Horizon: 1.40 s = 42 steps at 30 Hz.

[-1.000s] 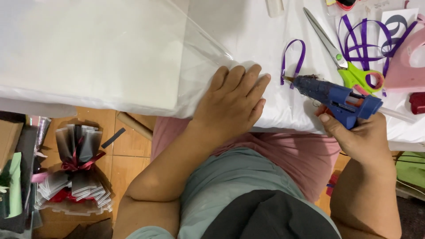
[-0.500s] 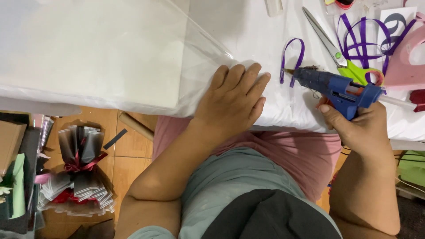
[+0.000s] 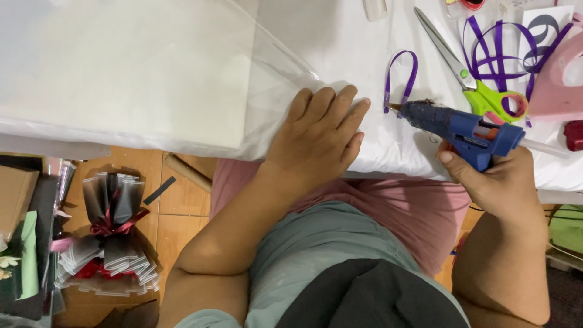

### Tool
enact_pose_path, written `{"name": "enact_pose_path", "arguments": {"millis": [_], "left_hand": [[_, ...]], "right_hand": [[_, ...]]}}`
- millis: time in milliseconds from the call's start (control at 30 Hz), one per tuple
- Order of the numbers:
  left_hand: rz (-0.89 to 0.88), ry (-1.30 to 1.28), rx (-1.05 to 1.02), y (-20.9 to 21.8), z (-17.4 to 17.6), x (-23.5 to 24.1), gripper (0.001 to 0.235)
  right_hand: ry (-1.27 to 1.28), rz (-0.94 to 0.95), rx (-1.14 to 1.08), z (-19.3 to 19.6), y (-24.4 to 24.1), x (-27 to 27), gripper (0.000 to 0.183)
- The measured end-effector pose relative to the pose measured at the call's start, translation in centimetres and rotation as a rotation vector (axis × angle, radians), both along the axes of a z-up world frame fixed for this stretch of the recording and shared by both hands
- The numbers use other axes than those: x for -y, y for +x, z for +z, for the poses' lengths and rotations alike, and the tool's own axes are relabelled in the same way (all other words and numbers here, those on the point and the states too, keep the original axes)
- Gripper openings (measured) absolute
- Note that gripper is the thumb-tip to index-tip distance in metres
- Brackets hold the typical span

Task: The person assembles a decorative bow by applying hot glue to a white wrapped item, then attaching and trimming purple ribbon loops. They use a hot glue gun to secure the ribbon and scissors to trim the ends.

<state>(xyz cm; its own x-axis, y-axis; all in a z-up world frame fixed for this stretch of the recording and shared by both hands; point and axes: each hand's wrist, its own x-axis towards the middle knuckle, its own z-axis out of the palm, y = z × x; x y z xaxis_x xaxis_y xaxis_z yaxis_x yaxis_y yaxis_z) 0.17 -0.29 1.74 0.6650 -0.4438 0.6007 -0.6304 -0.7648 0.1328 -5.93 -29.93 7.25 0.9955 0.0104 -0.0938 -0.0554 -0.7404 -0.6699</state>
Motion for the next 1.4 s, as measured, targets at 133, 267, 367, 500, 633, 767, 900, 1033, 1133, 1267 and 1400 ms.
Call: {"name": "enact_pose_path", "arguments": {"millis": [133, 267, 367, 500, 633, 767, 900, 1033, 1133, 1267, 1400], "left_hand": [[-0.008, -0.021, 0.000, 0.0, 0.0, 0.0, 0.035], [-0.005, -0.015, 0.003, 0.0, -0.1, 0.0, 0.036], [-0.009, -0.003, -0.002, 0.0, -0.3, 0.0, 0.038], [-0.018, -0.020, 0.007, 0.0, -0.2, 0.0, 0.035], [-0.017, -0.029, 0.025, 0.0, -0.2, 0.0, 0.034], [-0.009, -0.019, 0.030, 0.1, -0.2, 0.1, 0.034], [-0.010, -0.024, 0.029, 0.0, -0.1, 0.1, 0.033], [-0.013, -0.027, 0.020, 0.0, 0.1, 0.1, 0.034], [-0.003, -0.021, 0.030, 0.0, 0.0, 0.1, 0.033], [-0.012, -0.028, 0.020, 0.1, 0.0, 0.1, 0.033], [-0.003, -0.009, 0.016, -0.1, 0.1, 0.1, 0.034]], "right_hand": [[0.004, -0.036, 0.001, -0.4, 0.7, 0.0, 0.010], [0.078, -0.053, -0.014, -0.3, 0.9, -0.5, 0.012], [-0.024, -0.005, 0.017, -0.5, 0.5, 0.3, 0.010], [0.062, -0.043, 0.022, 0.3, -0.2, 0.1, 0.013], [0.129, -0.076, 0.043, 1.0, -0.8, 0.6, 0.014], [0.118, -0.095, 0.024, 0.7, -0.9, 1.2, 0.015], [0.110, -0.065, 0.045, -0.4, -0.8, 1.7, 0.015], [0.049, -0.046, 0.058, -1.0, -0.8, 2.0, 0.016], [0.005, -0.043, 0.027, -0.3, -0.9, 1.6, 0.014], [-0.008, -0.047, -0.011, -0.1, -1.5, 2.1, 0.015], [-0.013, -0.052, -0.007, -0.2, -1.2, 2.1, 0.016]]}}
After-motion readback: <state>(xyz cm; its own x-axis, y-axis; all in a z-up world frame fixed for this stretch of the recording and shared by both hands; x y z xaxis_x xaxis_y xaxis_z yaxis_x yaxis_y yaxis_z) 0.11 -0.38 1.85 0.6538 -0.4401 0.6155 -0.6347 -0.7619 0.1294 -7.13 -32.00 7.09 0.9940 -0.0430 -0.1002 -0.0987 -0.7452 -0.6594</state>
